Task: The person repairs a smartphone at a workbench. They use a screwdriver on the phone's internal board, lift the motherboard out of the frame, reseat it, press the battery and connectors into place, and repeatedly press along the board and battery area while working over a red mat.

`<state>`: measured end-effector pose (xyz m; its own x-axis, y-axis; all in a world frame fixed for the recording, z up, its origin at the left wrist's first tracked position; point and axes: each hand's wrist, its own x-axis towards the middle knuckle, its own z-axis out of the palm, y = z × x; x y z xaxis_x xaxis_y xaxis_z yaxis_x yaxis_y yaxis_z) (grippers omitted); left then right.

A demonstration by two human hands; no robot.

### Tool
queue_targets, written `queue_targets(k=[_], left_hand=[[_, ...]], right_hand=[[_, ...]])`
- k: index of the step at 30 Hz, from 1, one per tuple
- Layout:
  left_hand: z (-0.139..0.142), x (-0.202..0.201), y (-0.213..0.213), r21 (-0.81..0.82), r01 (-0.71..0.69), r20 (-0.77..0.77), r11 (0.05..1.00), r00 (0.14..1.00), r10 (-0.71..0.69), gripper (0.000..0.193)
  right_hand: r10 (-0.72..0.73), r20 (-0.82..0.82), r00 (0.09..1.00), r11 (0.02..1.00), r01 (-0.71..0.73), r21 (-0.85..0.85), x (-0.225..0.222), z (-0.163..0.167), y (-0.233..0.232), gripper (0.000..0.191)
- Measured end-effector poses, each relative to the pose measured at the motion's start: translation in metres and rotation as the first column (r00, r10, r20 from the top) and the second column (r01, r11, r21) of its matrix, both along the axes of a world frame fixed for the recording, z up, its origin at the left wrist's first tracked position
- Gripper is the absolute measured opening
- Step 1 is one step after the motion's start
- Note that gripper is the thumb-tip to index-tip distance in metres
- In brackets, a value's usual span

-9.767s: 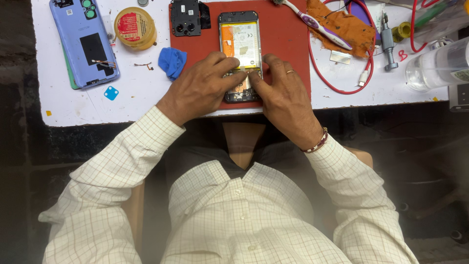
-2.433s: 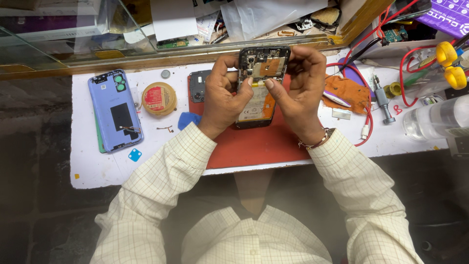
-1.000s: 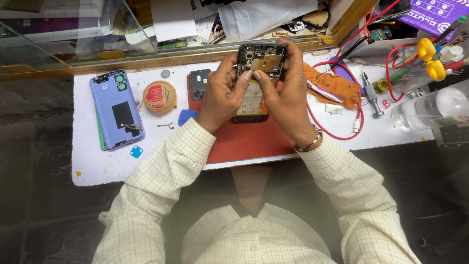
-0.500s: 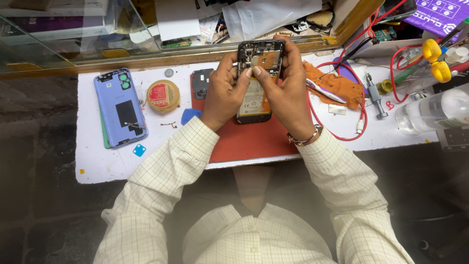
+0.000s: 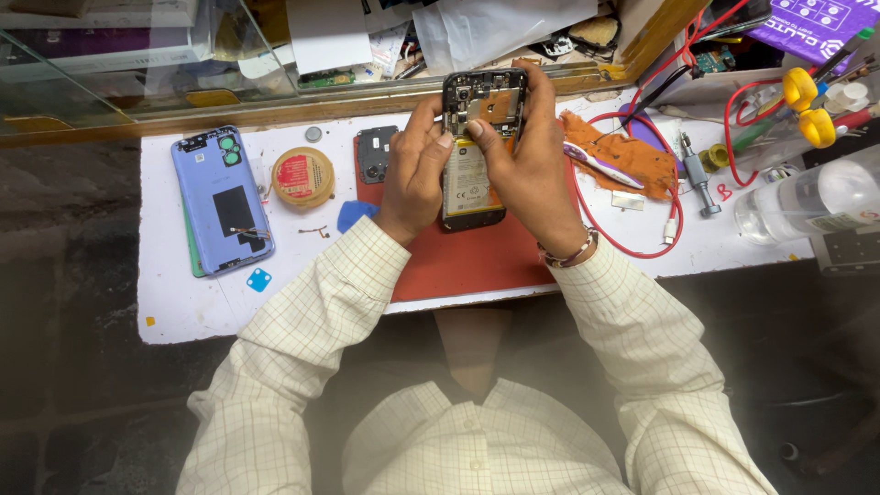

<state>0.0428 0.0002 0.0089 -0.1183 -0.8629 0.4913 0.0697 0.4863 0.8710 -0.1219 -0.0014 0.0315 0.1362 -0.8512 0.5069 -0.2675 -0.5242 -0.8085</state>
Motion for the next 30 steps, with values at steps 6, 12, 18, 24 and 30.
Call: queue_targets(k=[6,12,18,24,30], left_hand=[[0.003,-0.001,0.007,-0.068,0.005,0.010,0.998,1.000,-0.004,0.044],[0.000,-0.001,-0.003,0.014,0.032,0.000,0.999,1.000,-0.032,0.045],[-0.011,-0.001,-0.015,0.049,-0.012,-0.024,0.999,1.000,0.013,0.039],[-0.019,-0.001,-0.020,0.057,0.070,-0.150,0.996,0.987,-0.061,0.036],[-0.016,-0.001,-0.024,0.136,0.145,-0.267,0.980,0.958,-0.105,0.033]], right_hand=[[-0.120,-0.136,0.983,0.987,0.104,-0.125,0.003,-0.006,0.005,0.068],[0.027,0.023,0.999,1.000,-0.027,-0.003,-0.007,-0.010,-0.001,0.067],[0.150,0.228,0.962,0.985,-0.166,0.051,0.000,-0.017,-0.014,0.067],[0.205,0.352,0.913,0.953,-0.268,0.140,-0.002,-0.015,-0.014,0.062],[0.221,0.462,0.859,0.929,-0.330,0.167,-0.005,-0.019,-0.018,0.058]])
